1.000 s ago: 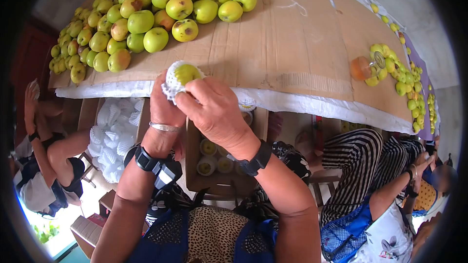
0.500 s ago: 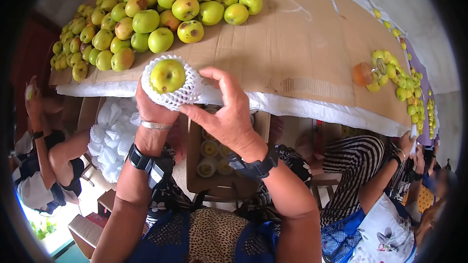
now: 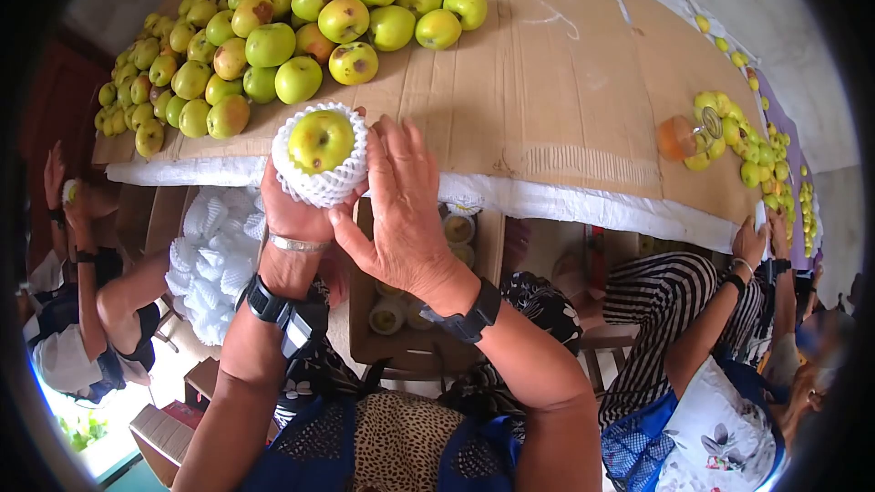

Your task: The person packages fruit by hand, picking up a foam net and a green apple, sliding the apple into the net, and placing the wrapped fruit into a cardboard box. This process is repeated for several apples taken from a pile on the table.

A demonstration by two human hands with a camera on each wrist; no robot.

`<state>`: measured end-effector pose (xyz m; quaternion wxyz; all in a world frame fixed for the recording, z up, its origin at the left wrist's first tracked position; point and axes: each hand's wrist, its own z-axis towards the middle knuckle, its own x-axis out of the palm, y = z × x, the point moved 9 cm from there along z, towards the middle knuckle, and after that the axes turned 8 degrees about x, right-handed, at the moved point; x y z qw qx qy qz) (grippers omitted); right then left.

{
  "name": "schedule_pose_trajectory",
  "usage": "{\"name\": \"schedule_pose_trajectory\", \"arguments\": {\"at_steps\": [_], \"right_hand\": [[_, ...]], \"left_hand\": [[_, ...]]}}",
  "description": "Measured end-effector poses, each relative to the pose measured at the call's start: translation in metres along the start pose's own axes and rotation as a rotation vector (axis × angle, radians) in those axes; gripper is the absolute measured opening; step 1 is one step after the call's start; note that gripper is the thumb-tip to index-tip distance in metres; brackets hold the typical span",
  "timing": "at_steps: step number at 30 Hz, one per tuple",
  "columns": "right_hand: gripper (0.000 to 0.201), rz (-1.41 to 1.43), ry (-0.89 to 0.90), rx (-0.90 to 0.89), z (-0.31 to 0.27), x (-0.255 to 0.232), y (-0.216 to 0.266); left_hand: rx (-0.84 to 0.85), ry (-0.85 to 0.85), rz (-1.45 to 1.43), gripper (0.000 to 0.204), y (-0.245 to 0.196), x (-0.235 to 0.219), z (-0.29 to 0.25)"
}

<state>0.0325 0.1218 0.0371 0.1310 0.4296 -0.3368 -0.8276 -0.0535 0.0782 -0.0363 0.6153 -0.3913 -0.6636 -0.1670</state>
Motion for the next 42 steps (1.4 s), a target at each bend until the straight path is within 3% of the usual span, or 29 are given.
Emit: {"name": "schedule_pose_trajectory", "arguments": {"at_steps": [1, 5, 6, 8, 9, 10, 12, 14, 16, 19, 22, 24, 28, 30, 34, 37, 40, 42], "right_hand": [[0.072, -0.058, 0.003, 0.009, 0.0, 0.001, 0.0], [0.077, -0.223, 0.018, 0.015, 0.002, -0.003, 0.0], [0.079, -0.25, 0.02, 0.009, 0.003, -0.005, 0.0], [0.082, 0.018, 0.046, 0.126, 0.006, -0.013, -0.02], [0.084, 0.154, 0.059, 0.183, 0.009, -0.015, -0.027], [0.072, 0.316, 0.01, 0.181, 0.013, -0.027, -0.024], [0.059, 0.351, 0.032, 0.162, 0.015, -0.026, -0.024], [0.04, 0.292, -0.024, 0.069, 0.016, -0.028, -0.018], [0.045, 0.332, -0.003, 0.137, 0.014, -0.022, -0.024], [0.051, 0.301, 0.031, 0.187, 0.013, -0.018, -0.026], [0.057, 0.204, 0.012, 0.191, 0.01, -0.018, -0.029], [0.059, 0.202, 0.008, 0.185, 0.011, -0.017, -0.029], [0.06, 0.246, 0.007, 0.171, 0.011, -0.017, -0.028], [0.059, 0.235, 0.002, 0.16, 0.012, -0.017, -0.028], [0.057, 0.16, 0.014, 0.127, 0.014, -0.019, -0.022], [0.057, 0.059, 0.019, 0.096, 0.015, -0.023, -0.017], [0.061, -0.013, 0.002, 0.057, 0.013, -0.022, -0.014], [0.068, 0.092, 0.032, 0.111, 0.012, -0.021, -0.019]], "left_hand": [[-0.022, 0.014, 0.009, 0.053, 0.001, 0.002, -0.001], [0.074, -0.228, 0.185, 0.056, -0.006, -0.007, -0.001], [0.102, 0.001, 0.136, 0.048, -0.007, -0.001, 0.0], [0.316, 0.102, 0.795, 0.047, -0.028, -0.007, 0.003], [0.365, 0.08, 0.922, 0.046, -0.032, -0.014, 0.004], [0.412, 0.052, 1.053, 0.045, -0.035, -0.021, 0.006], [0.448, 0.021, 1.218, 0.042, -0.036, -0.027, 0.007], [0.501, 0.088, 1.396, 0.041, -0.032, -0.014, 0.0], [0.632, 0.213, 1.68, 0.048, -0.032, 0.013, -0.018], [0.645, 0.245, 1.461, 0.048, -0.03, 0.026, -0.018], [0.662, 0.274, 1.573, 0.048, -0.029, 0.036, -0.022], [0.63, 0.308, 1.474, 0.043, -0.025, 0.053, -0.027], [0.679, 0.319, 1.467, 0.034, -0.022, 0.044, -0.021], [0.432, 0.295, 1.035, 0.035, -0.018, 0.036, -0.014], [0.125, 0.124, 0.526, 0.037, -0.006, 0.018, -0.004], [0.148, 0.093, 0.642, 0.048, -0.006, 0.017, -0.003], [0.305, 0.155, 0.909, 0.037, -0.014, 0.02, -0.007], [0.587, 0.246, 1.5, 0.034, -0.027, 0.034, -0.02]]}}
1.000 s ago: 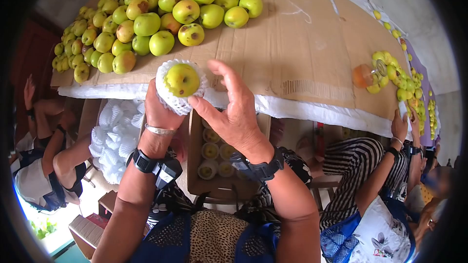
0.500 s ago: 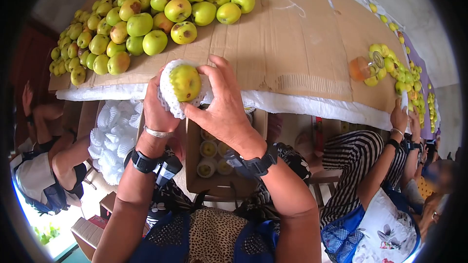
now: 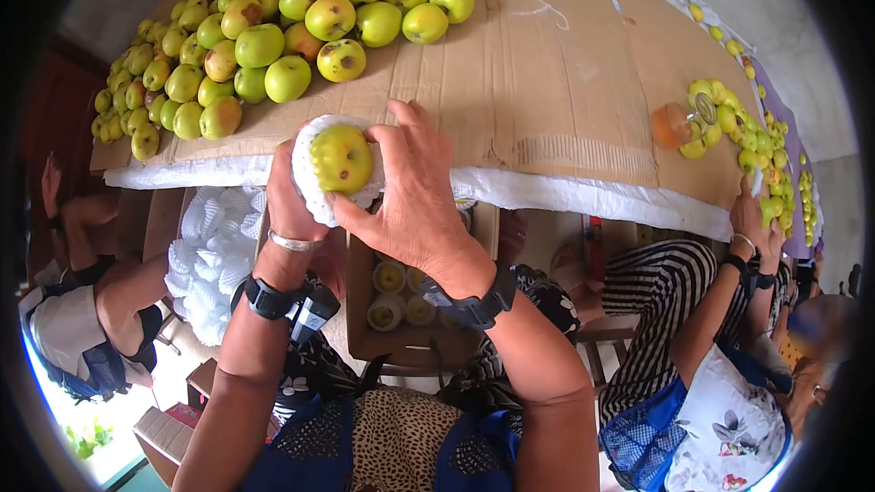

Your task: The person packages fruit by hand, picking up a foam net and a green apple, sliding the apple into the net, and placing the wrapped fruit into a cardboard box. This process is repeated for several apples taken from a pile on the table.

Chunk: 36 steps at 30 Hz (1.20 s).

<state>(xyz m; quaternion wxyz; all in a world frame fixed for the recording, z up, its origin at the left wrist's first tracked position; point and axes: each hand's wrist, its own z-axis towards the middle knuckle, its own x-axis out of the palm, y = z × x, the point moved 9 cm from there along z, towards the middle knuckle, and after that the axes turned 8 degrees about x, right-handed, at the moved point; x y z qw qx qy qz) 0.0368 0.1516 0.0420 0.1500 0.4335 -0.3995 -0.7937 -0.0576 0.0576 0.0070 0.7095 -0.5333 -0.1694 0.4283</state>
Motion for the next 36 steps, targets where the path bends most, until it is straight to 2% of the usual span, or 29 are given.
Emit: {"name": "schedule_pose_trajectory", "arguments": {"at_steps": [1, 2, 4, 6, 7, 8, 11, 12, 15, 16, 19, 21, 23, 24, 25, 27, 30, 32, 35, 36], "right_hand": [[0.074, 0.124, 0.043, 0.067, 0.0, 0.002, -0.005], [0.08, 0.249, 0.085, 0.131, 0.001, 0.004, -0.009], [0.098, 0.35, 0.06, 0.131, 0.003, -0.005, -0.011], [0.119, 0.412, 0.06, 0.083, 0.002, 0.0, -0.01], [0.119, 0.411, 0.054, 0.08, -0.001, 0.007, -0.01], [0.119, 0.41, 0.047, 0.079, -0.004, 0.014, -0.007], [0.111, 0.394, 0.003, 0.103, -0.006, 0.017, -0.013], [0.109, 0.403, -0.001, 0.12, -0.005, 0.016, -0.015], [0.099, 0.277, -0.065, 0.069, -0.002, 0.004, -0.009], [0.097, 0.214, -0.091, 0.027, -0.001, 0.001, -0.005], [0.092, 0.122, -0.114, 0.027, 0.001, -0.002, -0.009], [0.091, 0.196, -0.093, 0.062, 0.009, -0.009, -0.013], [0.091, 0.234, -0.076, 0.083, 0.012, -0.016, -0.018], [0.091, 0.302, -0.096, 0.071, 0.016, -0.021, -0.019], [0.088, 0.466, -0.104, 0.17, 0.015, -0.024, -0.022], [0.089, 0.072, -0.111, -0.005, 0.016, -0.035, -0.01], [0.068, -0.062, -0.114, -0.188, 0.004, -0.022, 0.014], [0.067, -0.017, -0.122, -0.251, 0.001, -0.013, 0.025], [0.091, -0.144, 0.008, -0.224, 0.002, -0.004, 0.018], [0.09, -0.127, -0.02, -0.281, 0.002, -0.005, 0.023]], "left_hand": [[0.133, 0.031, 0.301, 0.034, -0.01, -0.002, -0.001], [0.073, 0.01, 0.258, 0.039, 0.005, -0.004, -0.003], [-0.041, -0.041, 0.177, 0.05, 0.026, -0.008, -0.001], [0.017, -0.078, 0.235, 0.054, 0.004, -0.012, -0.001], [0.046, -0.093, 0.26, 0.057, -0.008, -0.011, 0.0], [-0.007, -0.101, 0.137, 0.05, 0.009, -0.008, -0.003], [0.048, -0.001, 0.149, 0.04, -0.016, 0.006, -0.002], [-0.008, 0.014, 0.065, 0.03, -0.003, 0.012, -0.005], [-0.413, -0.117, -1.074, 0.03, 0.028, 0.041, -0.015], [-0.386, -0.11, -0.924, 0.037, 0.029, 0.041, -0.014], [-0.516, -0.196, -1.152, 0.033, 0.026, 0.054, -0.017], [0.009, 0.134, -0.152, 0.04, 0.013, 0.039, -0.003], [0.198, 0.2, 0.078, 0.053, -0.016, 0.038, 0.007], [-0.173, 0.215, -0.575, 0.049, 0.008, 0.047, 0.005], [-0.585, -0.003, -1.183, 0.051, 0.03, 0.054, -0.005], [-0.632, -0.011, -1.035, 0.059, 0.034, 0.044, -0.005], [-0.57, 0.249, -1.14, 0.052, -0.002, 0.063, -0.011], [-0.518, 0.242, -1.053, 0.045, 0.002, 0.062, -0.015], [-0.446, 0.221, -1.001, 0.038, 0.0, 0.061, -0.014], [-0.424, 0.203, -1.005, 0.037, -0.002, 0.059, -0.013]]}}
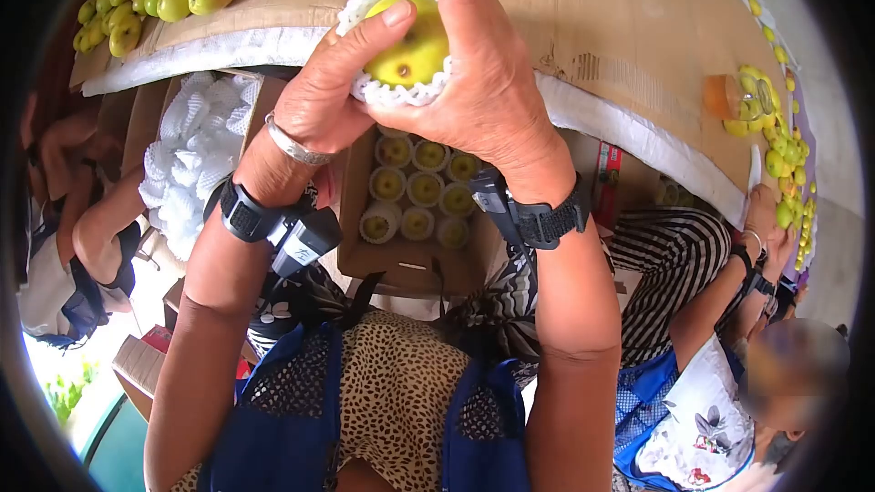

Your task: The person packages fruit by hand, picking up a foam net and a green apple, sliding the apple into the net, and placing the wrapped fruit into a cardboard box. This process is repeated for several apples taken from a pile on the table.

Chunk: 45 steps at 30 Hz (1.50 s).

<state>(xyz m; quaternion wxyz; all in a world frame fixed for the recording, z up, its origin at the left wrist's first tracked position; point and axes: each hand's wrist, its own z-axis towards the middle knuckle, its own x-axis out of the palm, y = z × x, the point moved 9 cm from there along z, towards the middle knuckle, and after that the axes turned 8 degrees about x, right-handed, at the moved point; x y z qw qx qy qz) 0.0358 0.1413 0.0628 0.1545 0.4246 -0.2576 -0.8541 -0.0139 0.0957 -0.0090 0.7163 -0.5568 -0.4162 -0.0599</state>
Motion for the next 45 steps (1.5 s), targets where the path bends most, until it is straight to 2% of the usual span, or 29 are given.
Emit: {"name": "schedule_pose_trajectory", "arguments": {"at_steps": [5, 10, 13, 15, 18, 19, 21, 23, 24, 27, 28, 31, 35, 38, 41, 42, 45], "right_hand": [[0.089, 0.104, -0.005, -0.142, 0.001, 0.0, 0.012], [0.09, 0.072, -0.007, -0.136, -0.001, 0.006, 0.006], [0.103, 0.06, 0.103, -0.078, -0.006, 0.022, -0.009], [0.112, 0.093, 0.078, -0.094, -0.004, 0.013, -0.006], [0.124, 0.131, -0.104, 0.018, 0.0, 0.0, 0.003], [0.114, 0.233, -0.101, 0.126, -0.002, 0.0, -0.009], [0.093, 0.452, -0.127, 0.34, -0.011, -0.001, -0.032], [0.07, 0.854, 0.063, 0.57, -0.021, 0.018, -0.063], [0.045, 0.765, 0.016, 0.468, -0.021, 0.021, -0.052], [0.051, 0.73, 0.211, 0.595, -0.028, 0.038, -0.049], [0.049, 0.738, 0.214, 0.633, -0.03, 0.04, -0.046], [0.044, 0.566, 0.122, 0.527, -0.032, 0.034, -0.053], [0.035, 0.667, 0.163, 0.56, -0.032, 0.038, -0.053], [0.039, 0.811, 0.129, 0.638, -0.033, 0.037, -0.057], [0.045, 0.847, 0.225, 0.698, -0.036, 0.036, -0.061], [0.049, 0.821, 0.345, 0.778, -0.041, 0.041, -0.065], [0.05, 0.894, 0.41, 0.797, -0.044, 0.045, -0.067]], "left_hand": [[-0.054, 0.017, -0.015, 0.033, 0.004, -0.005, -0.004], [-0.053, -0.016, -0.014, 0.034, 0.005, -0.011, -0.006], [-0.052, -0.015, 0.05, 0.035, 0.007, -0.014, -0.005], [-0.057, -0.053, 0.067, 0.035, 0.002, -0.016, -0.007], [-0.007, -0.06, -0.054, 0.033, 0.0, -0.02, -0.002], [-0.02, -0.052, 0.039, 0.035, -0.003, -0.022, -0.001], [0.035, -0.032, -0.035, 0.027, -0.013, -0.024, -0.001], [0.096, 0.01, -0.059, 0.023, -0.02, -0.023, -0.001], [0.122, 0.035, -0.053, 0.023, -0.022, -0.02, -0.001], [0.123, 0.05, -0.01, 0.023, -0.016, -0.022, 0.002], [0.106, 0.044, 0.006, 0.023, -0.011, -0.024, 0.002], [0.075, 0.023, 0.04, 0.023, -0.01, -0.026, 0.002], [0.109, 0.07, 0.004, 0.024, -0.015, -0.02, -0.002], [0.062, 0.096, 0.061, 0.025, -0.007, -0.024, 0.003], [-0.01, 0.111, 0.107, 0.028, -0.005, -0.022, -0.002], [-0.042, 0.107, 0.124, 0.028, -0.005, -0.02, -0.004], [-0.118, 0.141, 0.101, 0.03, 0.0, -0.021, -0.007]]}}
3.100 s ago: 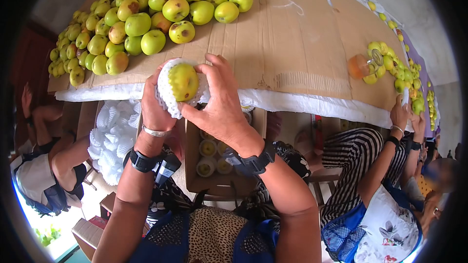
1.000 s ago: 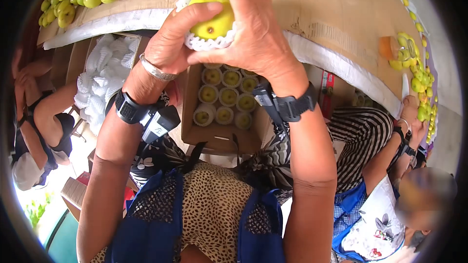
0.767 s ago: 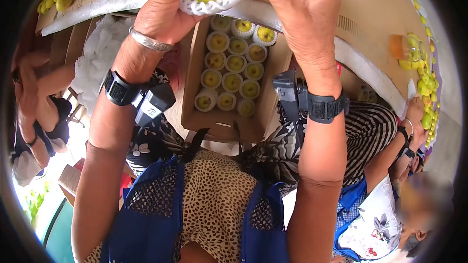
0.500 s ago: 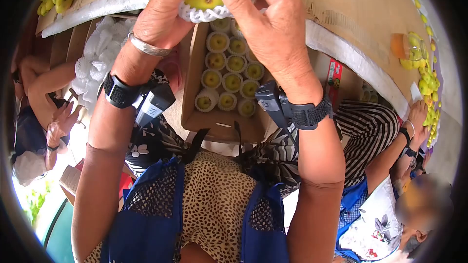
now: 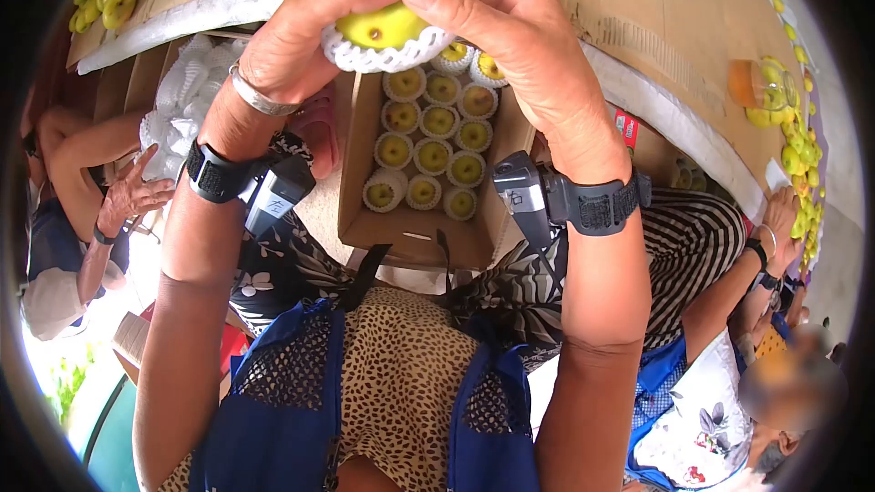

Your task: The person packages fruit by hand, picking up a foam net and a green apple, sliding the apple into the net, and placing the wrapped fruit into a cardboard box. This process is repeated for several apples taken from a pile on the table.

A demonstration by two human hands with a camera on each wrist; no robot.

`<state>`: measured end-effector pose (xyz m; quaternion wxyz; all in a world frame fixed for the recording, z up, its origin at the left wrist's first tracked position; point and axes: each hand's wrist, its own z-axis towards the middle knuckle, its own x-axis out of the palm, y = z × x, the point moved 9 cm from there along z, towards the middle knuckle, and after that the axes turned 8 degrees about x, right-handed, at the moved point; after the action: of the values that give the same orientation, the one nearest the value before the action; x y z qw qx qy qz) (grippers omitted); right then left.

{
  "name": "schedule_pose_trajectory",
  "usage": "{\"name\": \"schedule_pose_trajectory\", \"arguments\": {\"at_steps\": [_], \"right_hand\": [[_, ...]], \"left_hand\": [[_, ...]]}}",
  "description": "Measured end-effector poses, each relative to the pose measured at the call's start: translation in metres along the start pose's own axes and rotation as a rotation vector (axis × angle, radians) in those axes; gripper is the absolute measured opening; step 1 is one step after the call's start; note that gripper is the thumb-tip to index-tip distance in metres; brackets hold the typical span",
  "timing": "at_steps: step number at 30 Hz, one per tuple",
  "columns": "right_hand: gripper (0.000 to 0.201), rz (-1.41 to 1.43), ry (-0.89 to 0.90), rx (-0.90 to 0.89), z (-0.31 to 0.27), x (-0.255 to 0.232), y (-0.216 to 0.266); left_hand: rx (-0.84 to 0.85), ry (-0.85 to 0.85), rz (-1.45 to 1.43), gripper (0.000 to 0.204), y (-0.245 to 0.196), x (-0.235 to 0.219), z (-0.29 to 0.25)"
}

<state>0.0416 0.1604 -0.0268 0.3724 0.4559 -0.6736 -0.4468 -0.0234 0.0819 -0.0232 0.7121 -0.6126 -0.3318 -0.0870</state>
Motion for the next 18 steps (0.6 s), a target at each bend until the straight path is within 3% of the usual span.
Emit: {"name": "schedule_pose_trajectory", "arguments": {"at_steps": [3, 10, 13, 15, 18], "right_hand": [[0.051, -0.049, 0.082, 0.005, -0.003, 0.01, 0.003], [0.049, 0.048, 0.084, 0.033, -0.002, 0.016, -0.003], [0.044, 0.091, 0.073, 0.031, 0.002, 0.017, -0.009], [0.047, 0.128, 0.095, 0.103, 0.002, 0.017, -0.015], [0.046, 0.263, 0.126, 0.095, 0.005, 0.018, -0.015]], "left_hand": [[-0.034, 0.009, -0.01, 0.031, 0.005, -0.002, 0.0], [-0.022, 0.053, -0.028, 0.034, 0.001, 0.0, -0.002], [-0.1, -0.033, 0.01, 0.044, -0.003, 0.004, -0.009], [-0.095, -0.234, 0.028, 0.056, -0.008, 0.005, -0.017], [-0.193, -0.332, 0.136, 0.072, -0.025, 0.003, -0.026]]}}
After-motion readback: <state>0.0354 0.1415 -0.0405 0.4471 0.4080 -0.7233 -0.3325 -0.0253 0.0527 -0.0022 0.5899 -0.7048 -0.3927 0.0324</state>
